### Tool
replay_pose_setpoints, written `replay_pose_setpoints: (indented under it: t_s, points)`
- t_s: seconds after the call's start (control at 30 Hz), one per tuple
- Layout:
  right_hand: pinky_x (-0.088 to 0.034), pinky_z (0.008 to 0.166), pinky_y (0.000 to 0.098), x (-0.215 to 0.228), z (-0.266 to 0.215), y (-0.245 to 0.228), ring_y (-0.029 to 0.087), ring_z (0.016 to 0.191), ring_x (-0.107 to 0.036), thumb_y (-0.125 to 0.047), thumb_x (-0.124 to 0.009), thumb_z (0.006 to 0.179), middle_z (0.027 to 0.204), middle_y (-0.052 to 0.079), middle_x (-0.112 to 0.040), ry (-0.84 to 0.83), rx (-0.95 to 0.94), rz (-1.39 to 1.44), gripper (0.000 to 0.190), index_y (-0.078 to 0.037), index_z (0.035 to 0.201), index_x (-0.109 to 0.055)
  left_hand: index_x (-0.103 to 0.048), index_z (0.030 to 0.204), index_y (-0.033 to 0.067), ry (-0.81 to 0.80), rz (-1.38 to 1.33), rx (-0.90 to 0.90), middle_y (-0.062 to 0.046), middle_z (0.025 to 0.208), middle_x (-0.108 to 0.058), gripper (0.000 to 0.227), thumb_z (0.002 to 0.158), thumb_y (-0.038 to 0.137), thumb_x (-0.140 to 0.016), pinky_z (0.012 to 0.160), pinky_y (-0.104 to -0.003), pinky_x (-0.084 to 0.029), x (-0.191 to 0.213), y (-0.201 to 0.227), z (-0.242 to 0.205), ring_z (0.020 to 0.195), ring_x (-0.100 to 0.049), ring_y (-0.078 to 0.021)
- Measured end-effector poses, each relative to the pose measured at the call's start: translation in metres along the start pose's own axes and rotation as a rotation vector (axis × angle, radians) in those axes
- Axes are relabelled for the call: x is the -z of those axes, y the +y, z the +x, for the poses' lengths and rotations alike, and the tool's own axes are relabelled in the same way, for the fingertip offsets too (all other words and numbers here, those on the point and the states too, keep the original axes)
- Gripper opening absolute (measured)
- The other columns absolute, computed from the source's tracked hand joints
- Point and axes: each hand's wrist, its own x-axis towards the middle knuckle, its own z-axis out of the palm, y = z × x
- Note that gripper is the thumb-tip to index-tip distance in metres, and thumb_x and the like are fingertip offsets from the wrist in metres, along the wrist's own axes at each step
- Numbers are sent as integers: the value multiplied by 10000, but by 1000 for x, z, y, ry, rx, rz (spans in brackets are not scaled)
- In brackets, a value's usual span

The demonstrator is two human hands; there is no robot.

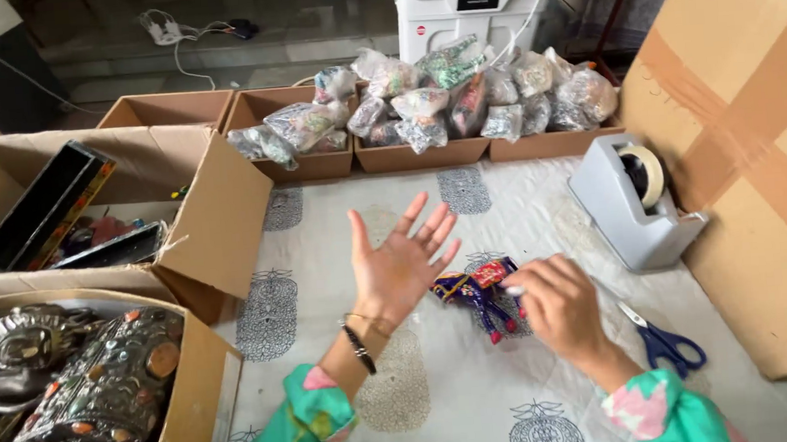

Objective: Cleaning a decorative elephant figurine with a cloth and adhesive tape.

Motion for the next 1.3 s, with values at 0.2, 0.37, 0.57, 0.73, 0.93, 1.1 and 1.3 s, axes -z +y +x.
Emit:
replay_pose_setpoints:
  t_s: [0.2, 0.37, 0.57, 0.73, 0.93, 1.1, 1.3]
  points:
    - [-504, 574, 368, 6, 13, -43, 223, 631, -635, -127, -812, 808, 804, 42, -723, 101, 39, 159, 265, -73, 1047, -710, -486, 1473, 88, -103, -207, -46, -127, 1390, -563, 966, 868, 840, -468, 1102, -443, -433, 1, -39, 39, 1267, -549, -250]
    - [-484, 584, 348, 16, 13, -37, 201, 653, -604, -122, -878, 778, 780, 26, -684, 180, 131, 44, 336, -94, 1068, -710, -540, 1362, 74, 97, -288, -82, -129, 1293, -608, 881, 871, 805, -502, 989, -422, -496, 22, -64, 61, 1126, -619, -233]
    - [-477, 579, 344, 11, 13, -34, 186, 643, -568, -132, -861, 783, 700, -26, -610, 160, 246, -42, 346, -120, 1106, -738, -564, 1307, 60, 140, -282, -82, -120, 1158, -653, 841, 883, 785, -520, 919, -401, -527, 35, -66, 65, 994, -656, -216]
    - [-475, 580, 338, 11, 7, -29, 183, 656, -563, -152, -852, 771, 687, -29, -579, 120, 266, -78, 309, -141, 1058, -740, -574, 1282, 63, 188, -284, -55, -113, 1131, -657, 812, 887, 772, -527, 887, -389, -540, 36, -74, 65, 964, -657, -210]
    - [-485, 581, 367, 14, 6, 6, 200, 648, -611, -85, -811, 819, 727, -1, -636, 220, 103, -4, 224, -144, 1019, -732, -606, 1223, 80, 208, -201, -44, -74, 1062, -681, 711, 934, 719, -491, 841, -354, -526, 35, -62, 62, 910, -648, -185]
    - [-520, 543, 443, 21, -9, 87, 307, 598, -696, -249, -728, 887, 655, 117, -700, -145, -419, -343, 126, -201, 992, -778, -692, 1086, 115, 198, -167, 0, -7, 887, -693, 540, 948, 562, -423, 762, -331, -512, 17, -19, 51, 791, -632, -145]
    - [-546, 596, 473, 13, -27, 112, 337, 670, -710, -368, -708, 944, 695, 145, -715, -253, -586, -504, 210, -171, 958, -778, -718, 1032, 137, 15, -221, -48, 28, 905, -686, 218, 1027, 272, -547, 793, -312, -508, -25, 32, 21, 807, -637, -114]
